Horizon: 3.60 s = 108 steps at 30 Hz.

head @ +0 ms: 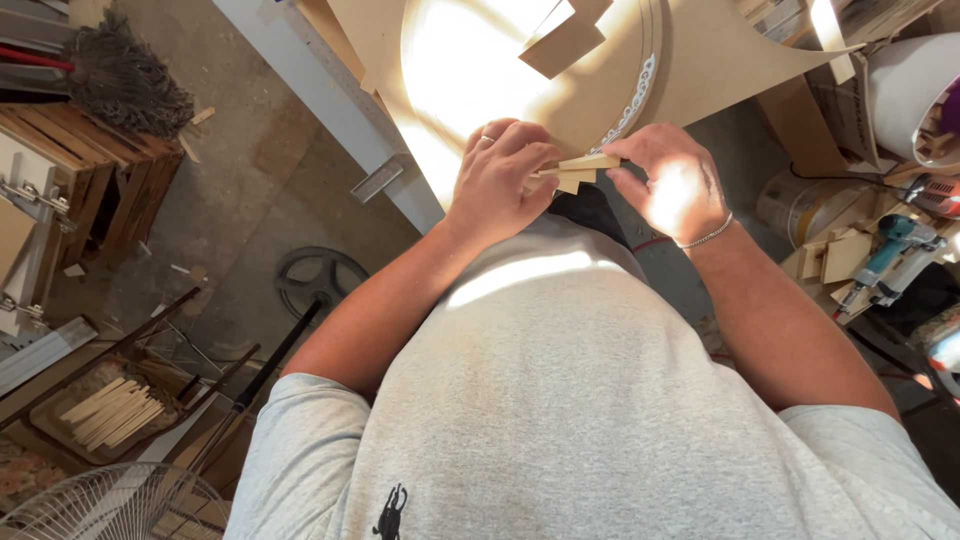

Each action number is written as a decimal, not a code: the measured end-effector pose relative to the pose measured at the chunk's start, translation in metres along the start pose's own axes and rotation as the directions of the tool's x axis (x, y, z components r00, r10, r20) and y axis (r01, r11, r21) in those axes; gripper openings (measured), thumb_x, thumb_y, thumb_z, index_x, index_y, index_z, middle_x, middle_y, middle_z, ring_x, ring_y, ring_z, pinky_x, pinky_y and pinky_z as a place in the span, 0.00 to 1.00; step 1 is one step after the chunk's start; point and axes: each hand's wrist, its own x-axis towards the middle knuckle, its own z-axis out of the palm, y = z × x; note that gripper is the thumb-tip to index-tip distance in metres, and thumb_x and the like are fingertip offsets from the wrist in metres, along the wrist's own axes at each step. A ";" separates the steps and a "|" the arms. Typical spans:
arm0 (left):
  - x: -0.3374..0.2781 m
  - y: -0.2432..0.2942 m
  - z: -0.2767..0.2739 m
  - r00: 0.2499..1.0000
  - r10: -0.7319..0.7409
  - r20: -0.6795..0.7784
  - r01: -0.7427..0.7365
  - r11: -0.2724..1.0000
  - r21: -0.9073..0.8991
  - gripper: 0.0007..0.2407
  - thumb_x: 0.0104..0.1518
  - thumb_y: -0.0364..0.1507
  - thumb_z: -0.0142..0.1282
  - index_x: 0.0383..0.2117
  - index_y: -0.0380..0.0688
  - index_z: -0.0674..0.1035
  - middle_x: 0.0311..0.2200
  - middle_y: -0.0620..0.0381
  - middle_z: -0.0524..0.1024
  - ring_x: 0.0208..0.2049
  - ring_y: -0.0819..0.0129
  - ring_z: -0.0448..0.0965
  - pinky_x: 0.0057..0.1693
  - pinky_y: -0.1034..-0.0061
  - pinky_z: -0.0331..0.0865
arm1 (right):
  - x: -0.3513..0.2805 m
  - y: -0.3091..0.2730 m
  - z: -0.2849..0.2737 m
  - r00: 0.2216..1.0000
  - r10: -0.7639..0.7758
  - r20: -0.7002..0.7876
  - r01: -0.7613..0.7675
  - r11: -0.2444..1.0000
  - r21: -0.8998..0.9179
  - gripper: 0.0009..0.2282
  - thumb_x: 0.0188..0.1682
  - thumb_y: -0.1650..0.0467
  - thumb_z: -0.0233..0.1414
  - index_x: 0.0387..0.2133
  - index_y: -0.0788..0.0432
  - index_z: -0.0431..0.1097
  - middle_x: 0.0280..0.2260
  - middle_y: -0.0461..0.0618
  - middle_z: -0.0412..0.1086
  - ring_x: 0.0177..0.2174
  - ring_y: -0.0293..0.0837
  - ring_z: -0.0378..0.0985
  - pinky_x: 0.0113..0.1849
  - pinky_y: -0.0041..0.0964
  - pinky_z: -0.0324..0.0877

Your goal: Gluing small wooden strips onto a circular template on a wooden board

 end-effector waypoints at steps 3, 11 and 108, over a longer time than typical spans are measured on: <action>0.000 0.001 0.005 1.000 -0.021 0.011 0.021 1.000 0.016 0.11 0.46 0.36 0.65 0.36 0.58 0.82 0.39 0.67 0.74 0.45 0.61 0.72 0.55 0.65 0.66 | 0.000 0.003 0.000 1.000 -0.006 0.003 0.006 1.000 -0.014 0.11 0.47 0.71 0.65 0.43 0.58 0.79 0.34 0.51 0.75 0.37 0.52 0.78 0.41 0.48 0.76; -0.003 -0.003 0.015 0.999 -0.040 0.034 0.040 0.999 0.018 0.07 0.48 0.35 0.63 0.32 0.59 0.81 0.41 0.69 0.71 0.46 0.63 0.68 0.58 0.65 0.63 | 0.001 0.002 -0.002 0.998 -0.053 0.014 0.053 0.998 0.023 0.10 0.49 0.72 0.65 0.43 0.61 0.79 0.34 0.54 0.75 0.36 0.55 0.78 0.41 0.49 0.76; -0.009 0.037 -0.075 1.000 -0.015 -0.011 0.013 0.987 -0.161 0.18 0.67 0.39 0.51 0.17 0.46 0.73 0.16 0.56 0.69 0.20 0.53 0.72 0.35 0.66 0.69 | -0.006 0.001 0.002 0.977 -0.011 -0.214 0.030 0.996 0.087 0.08 0.47 0.77 0.65 0.39 0.61 0.81 0.27 0.52 0.68 0.30 0.54 0.74 0.38 0.48 0.72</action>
